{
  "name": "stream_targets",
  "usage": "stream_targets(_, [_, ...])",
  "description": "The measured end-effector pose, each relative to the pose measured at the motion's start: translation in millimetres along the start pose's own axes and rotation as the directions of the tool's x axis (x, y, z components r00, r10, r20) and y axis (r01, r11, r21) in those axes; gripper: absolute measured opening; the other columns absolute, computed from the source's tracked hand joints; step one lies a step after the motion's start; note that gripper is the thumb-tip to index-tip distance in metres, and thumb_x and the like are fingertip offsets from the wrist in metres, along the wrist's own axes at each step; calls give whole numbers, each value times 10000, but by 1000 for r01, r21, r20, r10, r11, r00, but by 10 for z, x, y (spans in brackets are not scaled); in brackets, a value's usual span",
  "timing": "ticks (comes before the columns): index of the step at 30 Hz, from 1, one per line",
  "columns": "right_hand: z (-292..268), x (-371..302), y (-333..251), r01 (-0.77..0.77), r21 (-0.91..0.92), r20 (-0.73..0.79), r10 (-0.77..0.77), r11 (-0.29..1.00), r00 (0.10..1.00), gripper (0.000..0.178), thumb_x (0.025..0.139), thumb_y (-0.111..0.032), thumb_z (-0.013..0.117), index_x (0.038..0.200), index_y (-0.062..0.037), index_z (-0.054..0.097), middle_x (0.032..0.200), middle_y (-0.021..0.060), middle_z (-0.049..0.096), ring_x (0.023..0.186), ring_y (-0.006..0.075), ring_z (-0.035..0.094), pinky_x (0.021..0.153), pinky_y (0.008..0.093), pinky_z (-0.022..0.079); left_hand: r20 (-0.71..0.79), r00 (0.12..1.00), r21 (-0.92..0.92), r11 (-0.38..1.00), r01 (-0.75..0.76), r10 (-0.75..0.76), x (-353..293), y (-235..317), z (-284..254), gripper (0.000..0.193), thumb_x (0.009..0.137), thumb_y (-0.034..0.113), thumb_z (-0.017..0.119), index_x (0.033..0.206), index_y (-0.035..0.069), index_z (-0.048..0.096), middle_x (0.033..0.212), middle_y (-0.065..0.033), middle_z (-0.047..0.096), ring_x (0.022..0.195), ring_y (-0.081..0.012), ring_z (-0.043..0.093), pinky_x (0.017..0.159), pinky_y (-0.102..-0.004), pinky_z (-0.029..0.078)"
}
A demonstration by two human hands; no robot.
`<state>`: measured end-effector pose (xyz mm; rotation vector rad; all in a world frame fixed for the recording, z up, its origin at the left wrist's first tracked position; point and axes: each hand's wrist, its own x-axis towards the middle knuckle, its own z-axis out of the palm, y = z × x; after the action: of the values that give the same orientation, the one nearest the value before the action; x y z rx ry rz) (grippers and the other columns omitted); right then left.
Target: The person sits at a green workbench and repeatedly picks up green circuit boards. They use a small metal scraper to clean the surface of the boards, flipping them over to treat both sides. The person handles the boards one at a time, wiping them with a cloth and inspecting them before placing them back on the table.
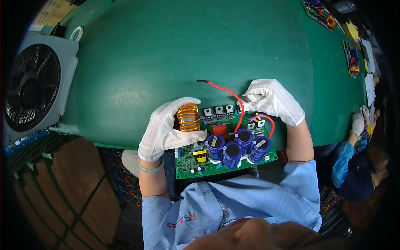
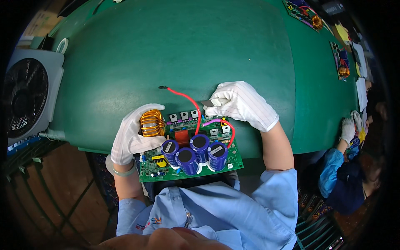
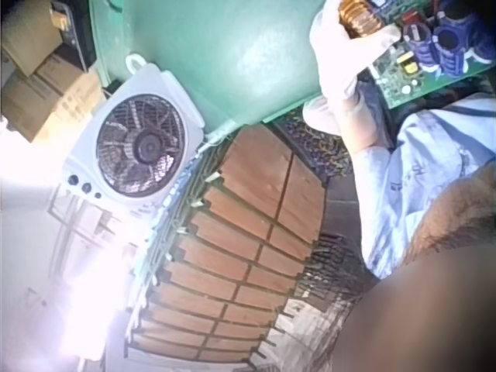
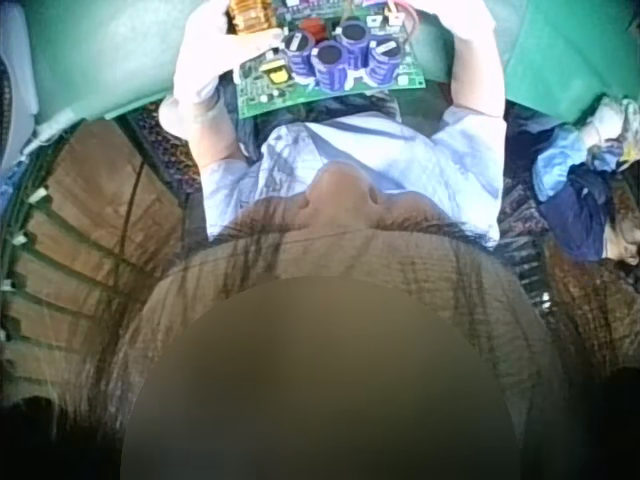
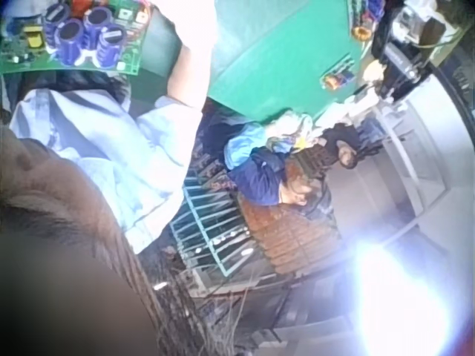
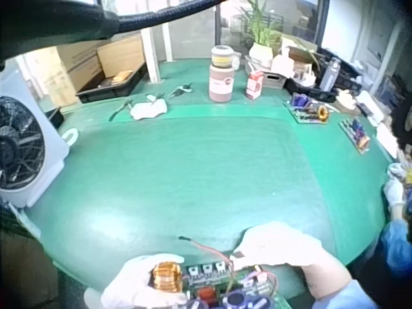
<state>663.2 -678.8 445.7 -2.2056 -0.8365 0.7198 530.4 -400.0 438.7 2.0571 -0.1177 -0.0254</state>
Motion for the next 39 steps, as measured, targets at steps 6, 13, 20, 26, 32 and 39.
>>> stream_targets(6, [29, 2, -55, -93, -32, -74, 90, 995, 993, 469, 748, -320, 825, 615, -36, 476, 596, 68, 466, 548, 230, 423, 529, 366, 361, 113, 983, -48, 988, 147, -141, 8, 44, -53, 653, 623, 317, 849, 1175, 44, 633, 980, -97, 656, 868, -186, 636, 823, -324, 509])
stream_targets(13, [-56, -13, -27, -145, -27, -44, 143, 989, 989, 451, 761, -330, 813, 599, -54, 496, 539, 54, 475, 507, 219, 422, 515, 357, 360, 103, 988, -59, 991, 119, -113, 43, 74, 8, 672, 629, 346, 848, 1187, 40, 634, 986, -92, 657, 885, -181, 637, 831, -322, 510])
stream_targets(20, [-15, -6, 187, -159, 226, -63, 177, 961, 982, 491, 842, -316, 759, 605, -57, 415, 549, 49, 362, 511, 173, 367, 507, 336, 322, 139, 978, -91, 981, 171, -157, 76, 116, 32, 686, 644, 350, 846, 1211, 39, 616, 966, -75, 665, 876, -158, 641, 823, -310, 517])
stream_targets(26, [-143, -37, 274, -69, 352, -125, 120, 933, 985, 479, 887, -216, 728, 659, -40, 346, 587, 24, 319, 578, 109, 365, 516, 300, 336, 94, 971, -223, 947, 234, -218, 93, 173, 146, 739, 587, 437, 900, 1150, 35, 639, 923, -99, 666, 827, -202, 649, 784, -329, 523])
stream_targets(32, [-89, -36, 241, -39, 376, -59, 66, 926, 996, 264, 908, -153, 683, 797, 22, 520, 690, 72, 565, 683, 110, 604, 595, 299, 458, 80, 979, -220, 955, 201, -187, 59, 133, 113, 732, 594, 426, 892, 1155, 35, 633, 910, -94, 661, 817, -201, 644, 786, -326, 521])
stream_targets(39, [-152, -54, 196, -118, 403, 62, 102, 908, 993, 204, 915, -161, 677, 1006, 21, 681, 846, 61, 702, 766, 101, 613, 690, 275, 490, 99, 972, -252, 940, 231, -213, 71, 130, 139, 707, 586, 372, 908, 1140, 33, 628, 909, -82, 659, 814, -165, 636, 769, -307, 523])
